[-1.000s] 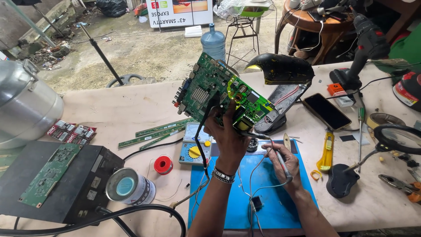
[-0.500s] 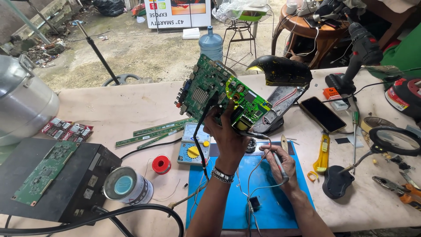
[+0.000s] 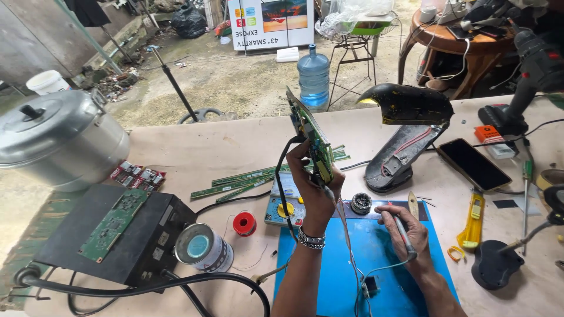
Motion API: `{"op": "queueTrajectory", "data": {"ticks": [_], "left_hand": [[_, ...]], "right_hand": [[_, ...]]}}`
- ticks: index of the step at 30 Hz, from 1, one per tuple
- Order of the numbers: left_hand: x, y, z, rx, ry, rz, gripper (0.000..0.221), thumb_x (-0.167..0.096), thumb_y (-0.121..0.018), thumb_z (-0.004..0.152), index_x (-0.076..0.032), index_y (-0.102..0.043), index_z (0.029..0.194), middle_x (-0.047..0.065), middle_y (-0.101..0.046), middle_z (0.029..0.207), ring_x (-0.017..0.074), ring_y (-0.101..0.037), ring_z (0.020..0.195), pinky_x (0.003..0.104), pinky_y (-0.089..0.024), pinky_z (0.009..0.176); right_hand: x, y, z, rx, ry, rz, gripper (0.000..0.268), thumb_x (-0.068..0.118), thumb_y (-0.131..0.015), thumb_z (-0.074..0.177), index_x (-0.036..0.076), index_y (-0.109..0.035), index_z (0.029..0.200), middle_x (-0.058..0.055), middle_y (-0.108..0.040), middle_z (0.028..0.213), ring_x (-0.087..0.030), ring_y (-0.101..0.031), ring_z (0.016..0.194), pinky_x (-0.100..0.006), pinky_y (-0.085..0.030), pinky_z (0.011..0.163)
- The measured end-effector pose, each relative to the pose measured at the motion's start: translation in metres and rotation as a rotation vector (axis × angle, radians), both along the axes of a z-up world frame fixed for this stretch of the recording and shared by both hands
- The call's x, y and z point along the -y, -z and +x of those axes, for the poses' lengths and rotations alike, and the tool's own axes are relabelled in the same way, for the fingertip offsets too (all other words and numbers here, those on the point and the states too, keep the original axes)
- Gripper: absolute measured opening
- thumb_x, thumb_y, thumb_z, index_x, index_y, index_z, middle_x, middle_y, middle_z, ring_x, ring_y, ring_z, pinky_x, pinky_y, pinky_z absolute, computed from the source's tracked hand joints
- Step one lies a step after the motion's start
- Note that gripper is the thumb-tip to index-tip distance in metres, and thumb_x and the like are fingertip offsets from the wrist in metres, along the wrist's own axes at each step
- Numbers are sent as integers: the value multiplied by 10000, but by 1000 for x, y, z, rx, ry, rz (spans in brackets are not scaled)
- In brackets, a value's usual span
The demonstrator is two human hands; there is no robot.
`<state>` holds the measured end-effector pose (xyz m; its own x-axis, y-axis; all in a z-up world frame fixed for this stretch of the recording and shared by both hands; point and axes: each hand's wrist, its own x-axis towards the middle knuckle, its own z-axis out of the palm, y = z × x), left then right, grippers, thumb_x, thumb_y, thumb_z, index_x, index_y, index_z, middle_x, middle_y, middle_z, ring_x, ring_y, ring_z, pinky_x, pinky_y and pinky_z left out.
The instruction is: Testing a circuit board with a multimeter to diagnose faults.
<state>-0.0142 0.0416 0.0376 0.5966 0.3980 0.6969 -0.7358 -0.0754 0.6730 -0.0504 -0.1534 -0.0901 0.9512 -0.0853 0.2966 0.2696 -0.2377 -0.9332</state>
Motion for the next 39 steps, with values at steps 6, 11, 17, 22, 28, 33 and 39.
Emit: {"op": "queueTrajectory", "data": {"ticks": [6,11,17,22,28,33,39], "left_hand": [[-5,24,24,-140,-10,-68,549,55,-585,731,-105,-459,1241,49,-546,1004,40,-456,696,173,-425,554],[-9,9,11,-70,92,-51,359,-31,-586,811,-130,-425,1116,33,-418,934,111,-400,791,273,-399,660],[-13,53,28,-119,151,-128,568,-109,-627,908,-125,-357,1408,104,-451,1302,225,-463,1144,393,-451,963],[-15,63,32,-178,147,-185,812,-118,-652,886,-115,-267,1601,147,-478,1503,307,-503,1337,485,-447,1117],[-8,15,15,-74,138,-69,283,-69,-587,866,-133,-440,1099,47,-456,980,148,-432,885,319,-421,760],[0,7,8,-33,-291,313,776,-45,-708,636,-131,-504,1380,157,-456,1298,364,-478,1330,515,-515,1069],[3,41,19,-62,-444,426,759,-515,-745,805,-186,-521,1452,205,-332,1444,382,-412,1334,538,-514,1038]], "right_hand": [[2,-2,-1,-6,2,-25,247,153,-644,985,88,-751,1197,-116,-773,1210,-205,-788,919,-300,-668,834],[4,2,1,12,-3,-28,241,145,-643,987,94,-755,1194,-104,-777,1205,-199,-797,921,-291,-667,825],[5,2,1,-19,-5,-25,246,156,-643,984,106,-758,1195,-102,-776,1187,-183,-791,925,-283,-668,817],[5,6,3,8,-10,-25,246,148,-646,980,108,-759,1195,-109,-778,1205,-186,-795,921,-275,-669,805],[4,4,3,-13,-12,-61,250,175,-650,977,124,-755,1198,-89,-784,1149,-172,-795,919,-272,-670,795],[4,0,3,11,-21,-50,239,171,-636,984,122,-761,1181,-97,-783,1154,-184,-804,896,-271,-674,779],[6,9,7,52,-37,-87,240,192,-637,985,131,-751,1187,-88,-784,1149,-169,-816,918,-248,-673,764]]}}
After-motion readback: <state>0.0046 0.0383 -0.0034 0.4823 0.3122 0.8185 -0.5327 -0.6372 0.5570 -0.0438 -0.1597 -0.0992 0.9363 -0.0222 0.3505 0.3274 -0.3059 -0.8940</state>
